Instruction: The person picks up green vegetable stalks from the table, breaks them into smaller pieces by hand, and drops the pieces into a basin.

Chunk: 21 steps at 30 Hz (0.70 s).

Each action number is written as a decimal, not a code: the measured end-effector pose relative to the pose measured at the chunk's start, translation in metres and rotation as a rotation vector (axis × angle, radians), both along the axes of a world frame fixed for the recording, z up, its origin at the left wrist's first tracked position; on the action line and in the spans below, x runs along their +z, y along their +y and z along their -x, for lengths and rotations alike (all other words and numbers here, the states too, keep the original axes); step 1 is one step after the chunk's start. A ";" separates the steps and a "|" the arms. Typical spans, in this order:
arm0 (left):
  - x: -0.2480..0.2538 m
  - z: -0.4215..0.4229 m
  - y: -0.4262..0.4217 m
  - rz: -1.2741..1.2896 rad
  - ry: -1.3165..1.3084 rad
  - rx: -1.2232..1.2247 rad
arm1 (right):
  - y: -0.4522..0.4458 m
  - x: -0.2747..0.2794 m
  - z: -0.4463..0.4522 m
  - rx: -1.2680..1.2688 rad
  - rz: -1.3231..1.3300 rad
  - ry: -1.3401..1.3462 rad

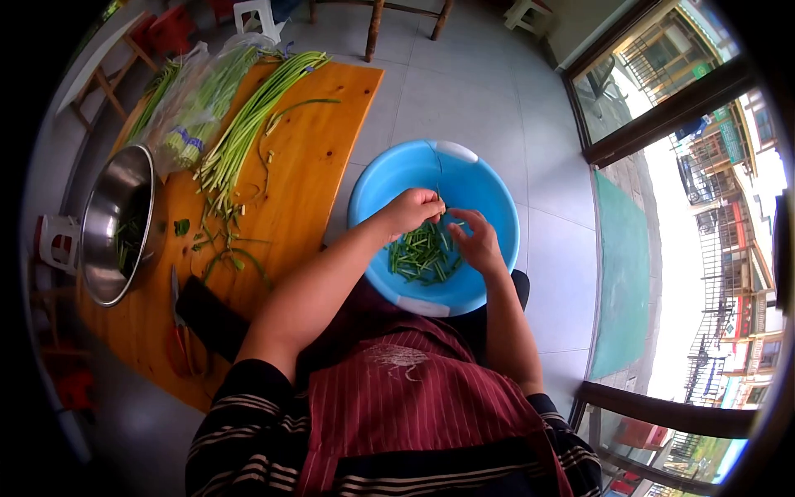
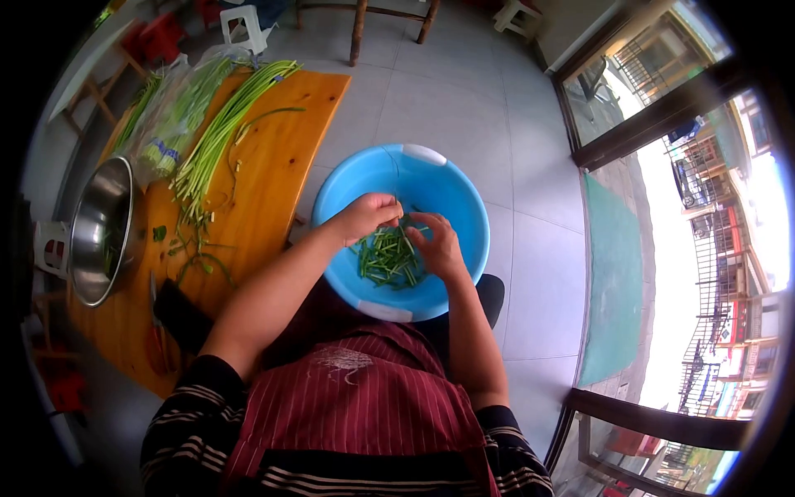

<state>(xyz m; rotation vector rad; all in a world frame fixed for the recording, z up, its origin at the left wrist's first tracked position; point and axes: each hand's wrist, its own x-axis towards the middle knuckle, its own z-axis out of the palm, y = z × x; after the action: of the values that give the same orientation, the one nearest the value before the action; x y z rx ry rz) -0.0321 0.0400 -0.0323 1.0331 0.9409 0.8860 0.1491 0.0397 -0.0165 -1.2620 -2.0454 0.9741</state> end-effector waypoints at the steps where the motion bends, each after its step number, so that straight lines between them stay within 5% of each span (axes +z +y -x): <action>1: 0.004 -0.001 -0.001 0.001 -0.004 0.011 | 0.002 -0.001 0.001 -0.083 -0.059 -0.040; 3: 0.012 -0.004 -0.007 -0.229 0.466 -0.018 | 0.003 0.006 0.007 -0.100 0.003 0.020; 8: 0.005 -0.010 -0.007 -0.418 0.540 0.094 | 0.008 0.028 0.032 -0.078 -0.004 -0.034; 10: 0.002 -0.011 -0.005 -0.372 0.347 0.173 | 0.016 0.030 0.042 -0.157 -0.083 -0.063; 13: -0.032 -0.017 0.005 -0.511 0.514 0.263 | 0.017 0.049 0.079 -0.114 -0.073 0.005; 15: -0.046 -0.022 0.009 -0.997 0.635 0.198 | 0.004 0.079 0.120 -0.011 0.067 0.034; 19: -0.012 -0.013 -0.009 -0.275 0.662 -0.134 | -0.027 0.099 0.195 0.456 -0.044 0.073; 21: 0.002 -0.005 -0.018 -0.364 0.725 -0.172 | -0.036 0.099 0.226 0.627 -0.151 0.042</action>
<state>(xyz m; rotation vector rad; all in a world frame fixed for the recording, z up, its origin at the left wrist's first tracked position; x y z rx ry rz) -0.0274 0.0224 -0.0305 1.7869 1.2853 0.5411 -0.0769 0.0041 0.0829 -0.5125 -2.4807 1.0640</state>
